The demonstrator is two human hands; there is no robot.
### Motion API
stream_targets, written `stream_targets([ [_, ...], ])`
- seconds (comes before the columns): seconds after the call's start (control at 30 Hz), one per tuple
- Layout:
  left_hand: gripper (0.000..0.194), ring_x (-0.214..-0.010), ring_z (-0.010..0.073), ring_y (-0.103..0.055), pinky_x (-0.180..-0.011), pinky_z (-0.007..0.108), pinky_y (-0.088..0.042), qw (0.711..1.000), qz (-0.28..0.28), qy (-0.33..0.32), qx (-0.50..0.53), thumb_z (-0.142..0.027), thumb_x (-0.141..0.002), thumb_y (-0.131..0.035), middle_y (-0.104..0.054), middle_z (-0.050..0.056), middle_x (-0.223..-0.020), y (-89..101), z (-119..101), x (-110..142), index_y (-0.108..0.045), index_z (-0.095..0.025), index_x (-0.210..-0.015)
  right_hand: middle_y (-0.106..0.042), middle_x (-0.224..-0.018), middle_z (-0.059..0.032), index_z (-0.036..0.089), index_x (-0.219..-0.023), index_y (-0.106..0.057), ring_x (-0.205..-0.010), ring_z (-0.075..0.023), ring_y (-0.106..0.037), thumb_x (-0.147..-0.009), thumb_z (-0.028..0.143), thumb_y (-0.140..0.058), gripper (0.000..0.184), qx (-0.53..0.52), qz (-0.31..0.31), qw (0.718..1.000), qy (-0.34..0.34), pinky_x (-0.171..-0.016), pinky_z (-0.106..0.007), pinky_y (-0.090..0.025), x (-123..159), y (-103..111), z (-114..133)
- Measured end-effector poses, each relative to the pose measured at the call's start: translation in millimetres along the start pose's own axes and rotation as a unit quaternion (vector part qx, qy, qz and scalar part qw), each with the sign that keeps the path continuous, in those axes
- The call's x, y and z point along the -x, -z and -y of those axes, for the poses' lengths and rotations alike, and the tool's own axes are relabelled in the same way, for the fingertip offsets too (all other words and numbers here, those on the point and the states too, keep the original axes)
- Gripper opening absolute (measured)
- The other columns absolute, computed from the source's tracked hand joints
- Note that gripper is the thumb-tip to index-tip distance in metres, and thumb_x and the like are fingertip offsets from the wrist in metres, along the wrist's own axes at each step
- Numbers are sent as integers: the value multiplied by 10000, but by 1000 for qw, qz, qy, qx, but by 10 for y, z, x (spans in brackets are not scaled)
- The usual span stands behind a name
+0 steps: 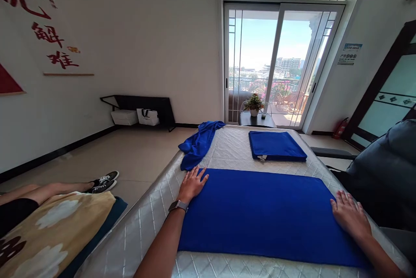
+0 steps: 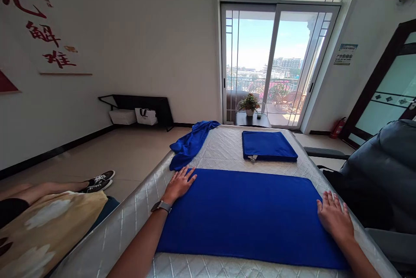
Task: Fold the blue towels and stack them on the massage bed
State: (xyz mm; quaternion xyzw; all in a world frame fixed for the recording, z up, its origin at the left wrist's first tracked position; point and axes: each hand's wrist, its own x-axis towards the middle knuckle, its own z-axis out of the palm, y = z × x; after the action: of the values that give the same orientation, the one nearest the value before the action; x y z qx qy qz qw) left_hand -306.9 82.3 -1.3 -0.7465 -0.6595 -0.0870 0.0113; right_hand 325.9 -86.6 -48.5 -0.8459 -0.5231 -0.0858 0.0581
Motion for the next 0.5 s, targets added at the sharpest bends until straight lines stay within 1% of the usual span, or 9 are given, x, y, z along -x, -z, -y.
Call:
stream_targets([
  [0.03,592,-1526,266,-260,-1239,494,-175,1000,0,0,1,-558,-1034,-304,-336,49,-1643,0,0,-1,-361,-306,-1567,-283,-1649,-118,81,-1558,-338,-1547,-258,-150,-877,477,-179,804,0,-9,1000,7,-1262,-465,-89,55,85,175],
  [0.1,590,-1526,263,-260,-1237,493,-181,1000,1,0,0,-559,-1035,-303,-334,50,-1644,-1,-2,-4,-359,-311,-1567,-257,-1658,-112,76,-1564,-337,-1548,-267,-137,-910,478,-123,797,-15,-13,999,46,-1262,-478,-99,226,285,682],
  [0.13,589,-1525,263,-263,-1236,492,-184,1000,1,0,-3,-558,-1036,-304,-333,55,-1644,-1,-3,-5,-359,-310,-1567,-253,-1658,-109,71,-1572,-319,-1550,-259,-131,-932,475,-105,786,-31,0,995,95,-1263,-478,-102,341,391,984],
  [0.23,586,-1518,265,-280,-1233,486,-190,1000,0,0,-17,-547,-1038,-313,-336,66,-1643,3,-8,-6,-361,-301,-1567,-178,-1675,-33,145,-1614,-216,-1553,-219,-92,-977,574,-138,772,-89,72,973,200,-1269,-465,-83,749,688,1881],
  [0.3,586,-1516,267,-284,-1233,485,-188,1000,1,-3,-20,-549,-1039,-313,-338,63,-1642,11,-11,-4,-357,-302,-1569,-61,-1681,22,191,-1627,-116,-1554,-192,-40,-997,590,-122,745,-132,130,946,268,-1273,-436,-61,1012,835,2333],
  [0.33,586,-1518,267,-280,-1233,486,-187,1000,3,-3,-19,-551,-1040,-312,-337,60,-1643,16,-12,-2,-353,-304,-1570,-16,-1677,41,212,-1625,-80,-1553,-190,-18,-1001,599,-121,736,-148,154,933,290,-1274,-434,-45,1122,886,2488],
  [0.4,585,-1523,264,-268,-1233,488,-188,1000,7,-2,-14,-553,-1042,-305,-332,58,-1645,24,-13,0,-345,-309,-1572,40,-1666,59,238,-1617,-32,-1552,-194,16,-1000,621,-126,732,-162,190,916,313,-1274,-446,-17,1281,937,2650],
  [0.43,584,-1524,263,-264,-1233,489,-188,1000,9,-2,-12,-553,-1043,-304,-329,58,-1646,27,-13,0,-343,-309,-1572,48,-1665,60,245,-1613,-21,-1551,-198,23,-999,631,-130,734,-161,201,914,314,-1273,-455,-8,1325,938,2660],
  [0.5,582,-1523,264,-267,-1233,488,-188,1000,9,-2,-10,-552,-1044,-307,-327,57,-1647,24,-9,-4,-343,-310,-1572,36,-1669,58,258,-1610,-29,-1551,-200,19,-997,642,-131,730,-151,204,917,307,-1272,-470,-6,1346,892,2554],
])
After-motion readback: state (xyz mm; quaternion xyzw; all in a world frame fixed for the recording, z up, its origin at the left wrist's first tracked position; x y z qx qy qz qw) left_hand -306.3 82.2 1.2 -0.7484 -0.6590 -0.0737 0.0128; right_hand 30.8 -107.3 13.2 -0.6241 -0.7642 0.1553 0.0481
